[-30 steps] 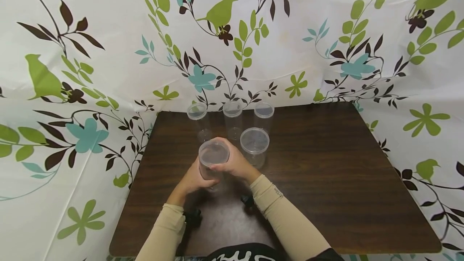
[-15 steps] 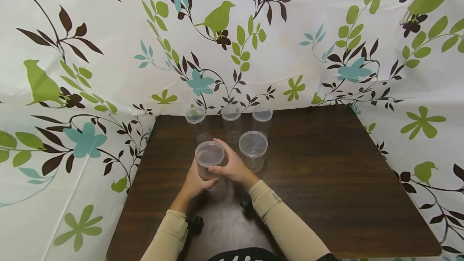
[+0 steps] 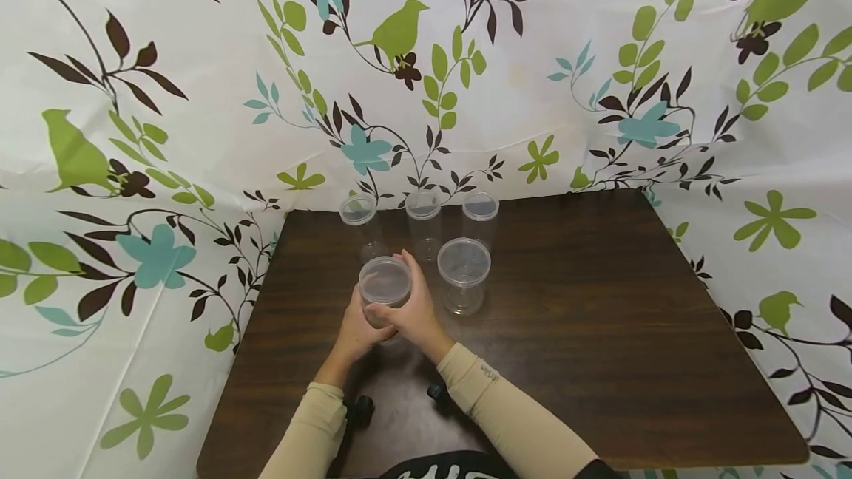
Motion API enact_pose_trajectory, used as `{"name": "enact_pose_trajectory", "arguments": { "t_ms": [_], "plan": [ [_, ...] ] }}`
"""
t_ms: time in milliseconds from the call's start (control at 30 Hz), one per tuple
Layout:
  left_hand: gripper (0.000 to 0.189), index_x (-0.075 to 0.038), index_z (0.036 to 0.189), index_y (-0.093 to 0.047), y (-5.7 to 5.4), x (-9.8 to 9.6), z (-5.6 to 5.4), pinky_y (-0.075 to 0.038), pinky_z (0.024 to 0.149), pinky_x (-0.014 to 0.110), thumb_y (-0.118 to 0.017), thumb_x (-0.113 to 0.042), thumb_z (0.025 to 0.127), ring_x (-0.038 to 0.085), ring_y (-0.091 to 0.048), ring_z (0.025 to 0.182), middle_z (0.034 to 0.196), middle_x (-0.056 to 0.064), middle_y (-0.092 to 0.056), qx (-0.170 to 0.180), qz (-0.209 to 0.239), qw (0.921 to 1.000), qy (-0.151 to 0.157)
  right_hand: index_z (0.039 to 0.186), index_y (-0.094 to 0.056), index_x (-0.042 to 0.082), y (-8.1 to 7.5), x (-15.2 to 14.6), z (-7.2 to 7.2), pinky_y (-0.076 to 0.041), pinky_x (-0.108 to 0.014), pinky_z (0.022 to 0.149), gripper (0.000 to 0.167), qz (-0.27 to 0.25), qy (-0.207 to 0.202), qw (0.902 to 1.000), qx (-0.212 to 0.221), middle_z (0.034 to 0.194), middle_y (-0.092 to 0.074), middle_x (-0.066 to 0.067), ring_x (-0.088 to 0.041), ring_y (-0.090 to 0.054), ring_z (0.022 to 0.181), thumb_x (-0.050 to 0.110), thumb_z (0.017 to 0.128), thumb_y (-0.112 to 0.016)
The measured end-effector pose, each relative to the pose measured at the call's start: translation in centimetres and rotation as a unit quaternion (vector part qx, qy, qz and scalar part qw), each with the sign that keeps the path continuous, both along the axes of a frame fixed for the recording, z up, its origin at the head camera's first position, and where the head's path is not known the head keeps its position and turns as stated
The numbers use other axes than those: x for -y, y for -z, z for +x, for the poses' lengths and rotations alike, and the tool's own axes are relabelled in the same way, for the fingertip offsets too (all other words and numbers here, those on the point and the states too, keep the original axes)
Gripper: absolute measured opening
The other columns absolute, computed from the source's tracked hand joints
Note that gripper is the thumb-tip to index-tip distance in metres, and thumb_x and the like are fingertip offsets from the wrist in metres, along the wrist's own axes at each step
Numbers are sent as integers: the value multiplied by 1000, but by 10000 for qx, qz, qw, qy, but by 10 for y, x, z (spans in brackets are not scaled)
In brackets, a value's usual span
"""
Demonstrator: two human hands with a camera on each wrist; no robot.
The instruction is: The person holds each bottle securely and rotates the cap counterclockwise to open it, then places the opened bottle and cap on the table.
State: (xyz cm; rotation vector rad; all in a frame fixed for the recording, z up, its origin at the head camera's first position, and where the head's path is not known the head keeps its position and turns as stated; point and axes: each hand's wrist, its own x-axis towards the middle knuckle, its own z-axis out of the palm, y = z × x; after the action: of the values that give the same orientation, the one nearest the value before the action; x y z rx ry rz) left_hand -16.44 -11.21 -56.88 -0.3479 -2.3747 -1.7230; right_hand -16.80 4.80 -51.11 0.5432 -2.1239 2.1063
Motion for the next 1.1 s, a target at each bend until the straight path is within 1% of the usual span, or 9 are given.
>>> {"name": "enact_pose_trajectory", "arguments": {
  "t_ms": [67, 167, 267, 333, 600, 767, 867, 1000, 1100],
  "plan": [
    [111, -6, 153, -34, 0, 0, 0, -40, 107, 55, -96, -16, 61, 34, -53, 128, 143, 18, -55, -31, -25, 10000, 11, 159, -24, 7, -4, 1, 1, -31, -38, 114, 123, 123, 177, 9998, 4, 157, -41, -15, -29, -43, 139, 59, 67, -89],
    [110, -8, 153, -35, -1, -1, 0, -42, 105, 57, -95, -24, 62, 34, -55, 127, 142, 17, -56, -93, -156, 9998, 18, 156, -29, 1, -17, 2, 5, -33, -48, 112, 113, 163, 386, 9991, -35, 153, -45, -18, -35, -46, 136, 32, 70, -95],
    [110, -8, 153, -35, -3, -2, 0, -44, 102, 58, -94, -28, 62, 36, -56, 125, 140, 19, -57, -142, -295, 9995, -21, 149, -38, -6, -34, 2, 12, -36, -51, 108, 97, 278, 507, 9982, -129, 149, -48, -24, -40, -48, 132, 6, 69, -92],
    [109, -7, 152, -36, -4, -1, 1, -45, 101, 58, -94, -28, 62, 37, -58, 122, 138, 20, -59, -154, -317, 9994, -12, 145, -42, -10, -43, 2, 16, -38, -49, 106, 90, 422, 546, 9973, -236, 146, -49, -27, -42, -49, 130, 1, 70, -90],
    [107, -12, 151, -37, -10, 4, 1, -46, 101, 51, -95, -23, 63, 29, -59, 120, 135, 13, -61, -75, -241, 9991, 335, 143, -48, 3, -15, 0, 1, -39, -41, 105, 85, 498, 559, 9966, -334, 142, -55, -14, -28, -52, 127, 5, 69, -91],
    [104, -14, 151, -37, -16, 8, 2, -44, 104, 44, -95, -17, 65, 26, -56, 122, 137, 10, -59, 156, -12, 9974, 700, 142, -49, 7, -15, -8, -5, -44, -36, 101, 83, 460, -78, 9987, -212, 135, -59, -8, -22, -56, 119, 18, 72, -92],
    [103, -8, 152, -36, -31, 10, 5, -42, 107, 41, -93, -8, 66, 28, -53, 126, 141, 14, -55, 382, 58, 9945, 974, 144, -47, 5, -23, -17, -8, -43, -41, 102, 84, 396, -658, 9971, 10, 137, -57, -9, -24, -54, 120, 20, 74, -91],
    [110, -5, 156, -28, -32, 12, 4, -40, 108, 33, -90, 1, 66, 29, -48, 131, 148, 17, -48, 519, 173, 9886, 1402, 146, -46, 4, -24, -27, -15, -41, -44, 106, 87, 266, -1440, 9891, 140, 142, -53, -11, -27, -51, 126, 26, 75, -92],
    [119, -11, 160, -20, -21, 14, 1, -37, 108, 26, -90, 4, 66, 27, -44, 132, 152, 16, -43, 488, 396, 9828, 1737, 147, -44, 4, -21, -33, -21, -42, -38, 106, 89, 178, -2042, 9787, 107, 144, -51, -11, -25, -51, 128, 31, 77, -91]
  ]
}}
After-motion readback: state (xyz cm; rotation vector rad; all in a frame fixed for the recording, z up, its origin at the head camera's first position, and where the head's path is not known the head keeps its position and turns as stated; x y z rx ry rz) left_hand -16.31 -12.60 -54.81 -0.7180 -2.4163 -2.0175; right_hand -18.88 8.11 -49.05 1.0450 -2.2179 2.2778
